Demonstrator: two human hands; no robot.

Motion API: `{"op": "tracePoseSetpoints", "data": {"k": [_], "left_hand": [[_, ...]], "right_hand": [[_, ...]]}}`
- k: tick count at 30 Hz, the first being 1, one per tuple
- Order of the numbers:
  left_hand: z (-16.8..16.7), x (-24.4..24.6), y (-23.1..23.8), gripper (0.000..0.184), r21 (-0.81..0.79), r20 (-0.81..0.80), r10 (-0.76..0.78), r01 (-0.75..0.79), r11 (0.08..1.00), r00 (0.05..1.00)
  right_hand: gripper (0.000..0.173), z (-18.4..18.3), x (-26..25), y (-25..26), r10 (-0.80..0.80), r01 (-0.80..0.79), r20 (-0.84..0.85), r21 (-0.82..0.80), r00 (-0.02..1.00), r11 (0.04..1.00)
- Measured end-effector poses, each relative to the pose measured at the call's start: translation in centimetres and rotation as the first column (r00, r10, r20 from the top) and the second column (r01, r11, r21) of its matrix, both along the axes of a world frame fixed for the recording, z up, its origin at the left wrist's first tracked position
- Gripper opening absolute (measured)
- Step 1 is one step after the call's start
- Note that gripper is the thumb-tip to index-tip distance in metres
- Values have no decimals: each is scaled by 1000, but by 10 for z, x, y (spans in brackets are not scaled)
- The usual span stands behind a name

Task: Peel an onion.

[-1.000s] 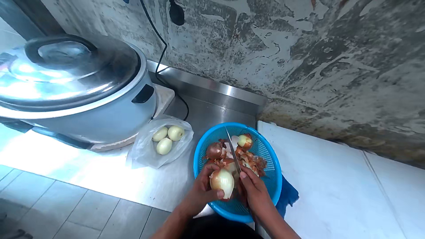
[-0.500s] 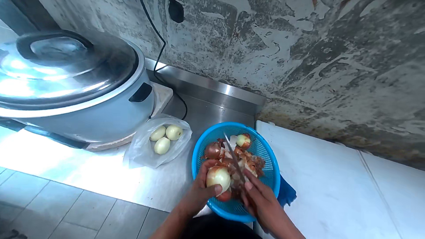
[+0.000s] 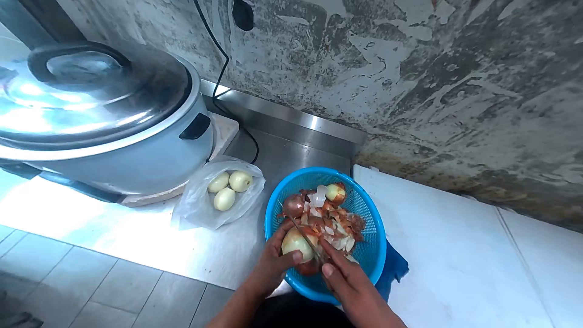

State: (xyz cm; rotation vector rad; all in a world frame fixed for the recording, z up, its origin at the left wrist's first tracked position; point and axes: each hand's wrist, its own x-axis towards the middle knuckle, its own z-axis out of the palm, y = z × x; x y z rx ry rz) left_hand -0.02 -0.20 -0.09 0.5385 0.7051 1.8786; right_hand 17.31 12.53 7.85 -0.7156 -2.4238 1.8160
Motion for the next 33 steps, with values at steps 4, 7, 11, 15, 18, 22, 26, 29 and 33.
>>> {"op": "tracePoseSetpoints", "data": {"k": [4, 7, 11, 15, 18, 22, 26, 29, 33], "left_hand": [[2, 0, 0, 82, -49, 16, 0, 0, 999, 1000], [1, -1, 0, 80, -39, -30, -23, 21, 999, 999], [2, 1, -2, 79, -20, 55, 11, -10, 1000, 998], [3, 0, -3, 79, -17, 99, -1, 3, 1000, 995], [2, -1, -4, 76, -21, 35, -52, 53, 998, 998], [5, -8, -3, 75, -22, 70, -59, 61, 998, 996], [2, -6, -2, 75, 34, 25, -95, 95, 995, 995], [3, -3, 3, 81, 18, -48, -74, 75, 997, 996], [5, 0, 3, 81, -84, -217, -40, 23, 996, 975]], "right_hand": [[63, -2, -3, -6, -32, 31, 13, 65, 999, 997], [62, -2, -7, -7, -68, 67, 14, 83, 998, 994], [60, -4, -6, -6, -39, 38, 11, 61, 999, 997], [64, -12, 1, -1, 10, -10, -7, 22, 1000, 1000], [66, -9, -8, 0, -11, 10, 23, 41, 1000, 999], [57, -7, -23, -2, -68, 68, -3, 9, 998, 998], [50, -12, -18, -2, -121, 113, -107, -80, 987, 990], [53, -17, -9, -4, -146, 141, -176, -40, 974, 989], [57, -18, -2, -5, -96, 105, -134, 69, 986, 992]]}}
